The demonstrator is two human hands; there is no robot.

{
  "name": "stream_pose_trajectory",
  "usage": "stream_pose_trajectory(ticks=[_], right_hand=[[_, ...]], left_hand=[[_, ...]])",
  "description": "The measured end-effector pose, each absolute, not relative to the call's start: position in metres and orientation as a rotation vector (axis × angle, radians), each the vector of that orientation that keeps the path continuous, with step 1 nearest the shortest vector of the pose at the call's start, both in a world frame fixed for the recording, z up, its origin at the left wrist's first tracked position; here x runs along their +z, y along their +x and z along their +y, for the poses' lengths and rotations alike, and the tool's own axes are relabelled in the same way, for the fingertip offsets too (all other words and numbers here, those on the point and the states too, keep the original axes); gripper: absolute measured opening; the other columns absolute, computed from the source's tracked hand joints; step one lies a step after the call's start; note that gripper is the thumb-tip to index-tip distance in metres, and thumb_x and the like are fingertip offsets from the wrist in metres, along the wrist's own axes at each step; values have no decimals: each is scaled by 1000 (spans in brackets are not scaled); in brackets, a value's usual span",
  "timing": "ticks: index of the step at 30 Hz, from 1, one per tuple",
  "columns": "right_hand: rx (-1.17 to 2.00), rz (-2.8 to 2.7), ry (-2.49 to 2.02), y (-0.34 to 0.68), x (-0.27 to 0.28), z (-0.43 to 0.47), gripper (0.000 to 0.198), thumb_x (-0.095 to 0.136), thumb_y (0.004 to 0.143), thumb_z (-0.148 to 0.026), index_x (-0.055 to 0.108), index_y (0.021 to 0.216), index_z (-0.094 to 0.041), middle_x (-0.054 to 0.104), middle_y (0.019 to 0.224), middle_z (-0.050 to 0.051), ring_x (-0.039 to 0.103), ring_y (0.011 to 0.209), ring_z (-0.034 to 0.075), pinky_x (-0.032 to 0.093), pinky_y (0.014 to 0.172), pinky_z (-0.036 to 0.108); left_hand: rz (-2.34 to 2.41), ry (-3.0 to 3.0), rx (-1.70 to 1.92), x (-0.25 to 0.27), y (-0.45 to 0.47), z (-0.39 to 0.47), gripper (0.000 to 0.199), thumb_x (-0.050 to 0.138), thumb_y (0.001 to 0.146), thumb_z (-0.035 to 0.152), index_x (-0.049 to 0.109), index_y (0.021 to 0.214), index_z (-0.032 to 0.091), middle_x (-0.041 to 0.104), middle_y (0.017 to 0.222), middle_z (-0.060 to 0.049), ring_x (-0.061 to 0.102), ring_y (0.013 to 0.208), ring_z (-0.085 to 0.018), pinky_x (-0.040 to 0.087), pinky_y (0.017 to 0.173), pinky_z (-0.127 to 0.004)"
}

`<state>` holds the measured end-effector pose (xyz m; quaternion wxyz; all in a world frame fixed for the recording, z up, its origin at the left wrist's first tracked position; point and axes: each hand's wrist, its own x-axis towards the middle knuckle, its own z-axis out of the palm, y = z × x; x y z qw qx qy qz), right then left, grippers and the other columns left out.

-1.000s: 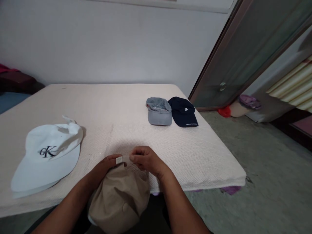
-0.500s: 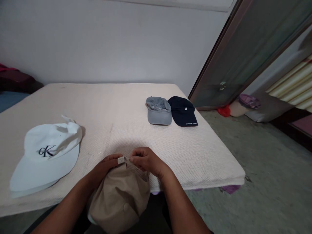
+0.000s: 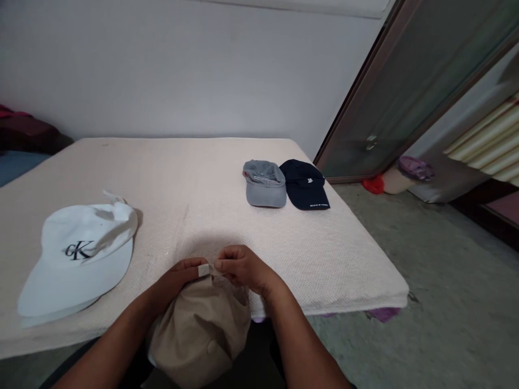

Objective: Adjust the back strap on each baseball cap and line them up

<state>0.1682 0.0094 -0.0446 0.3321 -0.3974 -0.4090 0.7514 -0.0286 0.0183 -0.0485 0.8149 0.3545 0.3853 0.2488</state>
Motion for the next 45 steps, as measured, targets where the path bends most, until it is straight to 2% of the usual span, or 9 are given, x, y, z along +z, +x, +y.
stream_pose_trajectory(ticks=[14,20,24,34,38,42,45], right_hand=[[2010,-1022,-962,166,-43,9,22,68,75,-33,55,71,-16,41,48,-8,27,38,3,15,37,19],[2007,-1004,-956,166,-44,8,24,66,76,-36,53,72,-16,43,50,-8,30,39,4,16,37,19],[1959,-1140,-1064,164,-45,9,25,67,74,-36,53,68,-16,40,50,-8,30,41,4,19,39,18],[1862,-1207,-1102,164,-46,10,20,65,75,-31,54,67,-16,41,47,-8,30,40,4,20,39,19],[1860,-1150,-1046,161,-44,9,18,66,75,-32,56,74,-17,40,47,-9,29,40,4,20,39,18],[1872,-1134,-1018,159,-43,9,25,68,75,-37,59,82,-15,44,53,-7,33,42,4,21,40,19],[1817,-1091,-1018,161,-45,8,29,60,80,-44,60,88,-15,51,61,-4,41,46,6,29,44,20]], left_hand=[[831,745,554,-51,-28,19,12,70,75,26,68,74,14,62,62,1,52,55,-9,38,54,-20],[767,759,513,-52,-26,16,17,69,76,29,70,84,13,67,71,-4,57,61,-12,41,59,-22],[783,736,533,-51,-25,16,14,70,74,26,70,77,12,66,66,-3,55,57,-10,41,55,-20],[781,729,525,-53,-25,16,19,73,72,28,72,84,13,70,72,-5,60,62,-13,44,60,-22],[804,736,532,-51,-23,16,19,72,72,29,72,82,12,70,73,-7,61,66,-15,45,64,-25],[779,742,544,-46,-23,16,21,68,73,27,72,88,11,72,77,-9,63,73,-19,46,74,-30],[738,737,568,-43,-23,17,22,65,73,26,72,88,11,71,78,-9,64,75,-21,46,78,-33]])
